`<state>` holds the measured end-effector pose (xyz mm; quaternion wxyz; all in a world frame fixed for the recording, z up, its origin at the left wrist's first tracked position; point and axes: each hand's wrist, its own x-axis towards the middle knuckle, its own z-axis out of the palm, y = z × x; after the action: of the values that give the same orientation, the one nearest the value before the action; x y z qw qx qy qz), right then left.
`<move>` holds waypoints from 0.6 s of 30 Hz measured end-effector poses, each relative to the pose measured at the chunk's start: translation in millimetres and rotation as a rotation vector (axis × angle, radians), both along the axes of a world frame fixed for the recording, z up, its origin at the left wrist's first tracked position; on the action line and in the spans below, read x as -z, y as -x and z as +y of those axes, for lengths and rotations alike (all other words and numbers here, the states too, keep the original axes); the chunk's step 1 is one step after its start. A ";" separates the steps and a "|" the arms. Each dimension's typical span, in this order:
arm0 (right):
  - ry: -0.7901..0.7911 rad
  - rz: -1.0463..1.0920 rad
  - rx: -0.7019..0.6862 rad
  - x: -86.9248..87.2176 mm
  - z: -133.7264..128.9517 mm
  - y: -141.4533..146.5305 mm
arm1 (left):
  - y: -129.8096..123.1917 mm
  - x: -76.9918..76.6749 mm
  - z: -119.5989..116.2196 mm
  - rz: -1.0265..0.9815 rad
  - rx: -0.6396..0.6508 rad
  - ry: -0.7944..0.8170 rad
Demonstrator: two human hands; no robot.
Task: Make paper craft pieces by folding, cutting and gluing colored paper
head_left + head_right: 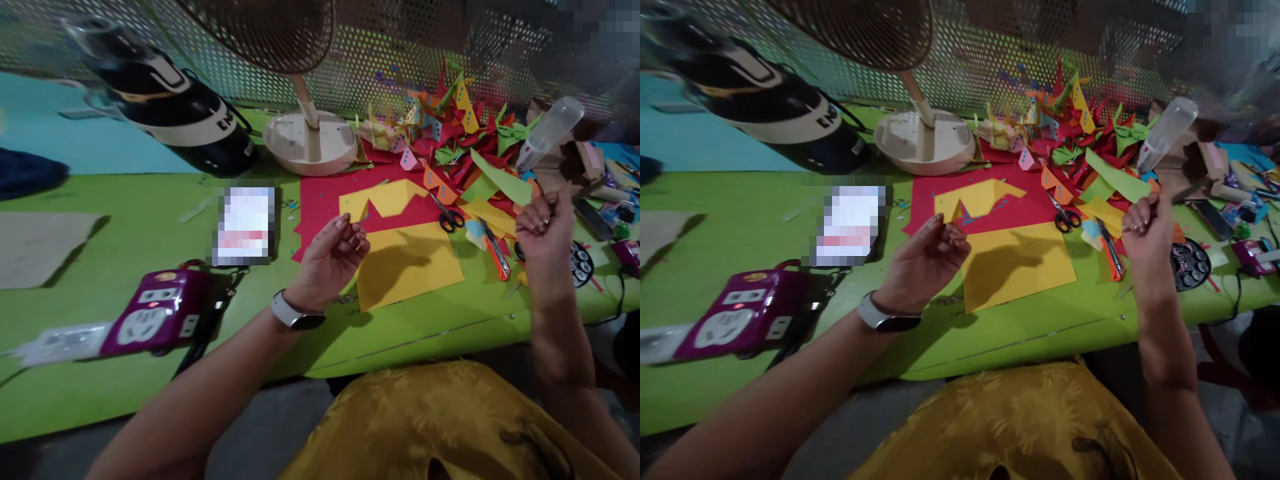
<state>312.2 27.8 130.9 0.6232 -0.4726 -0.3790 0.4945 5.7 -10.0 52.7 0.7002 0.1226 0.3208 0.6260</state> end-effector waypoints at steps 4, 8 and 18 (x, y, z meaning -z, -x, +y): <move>0.029 -0.178 0.067 23.6 -5.1 0.5 | -2.7 7.1 4.9 0.126 -0.118 0.029; 0.190 -0.328 -0.092 51.5 -13.4 34.3 | -6.3 12.4 4.3 0.223 -0.132 0.057; 0.093 -0.470 -0.499 50.1 -25.8 57.9 | -7.3 15.4 -1.9 0.278 -0.112 0.043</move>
<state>254.2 1.9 80.8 0.3568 -0.4941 -0.5932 0.5260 13.0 -11.9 37.3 0.6154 0.1748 0.4343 0.6342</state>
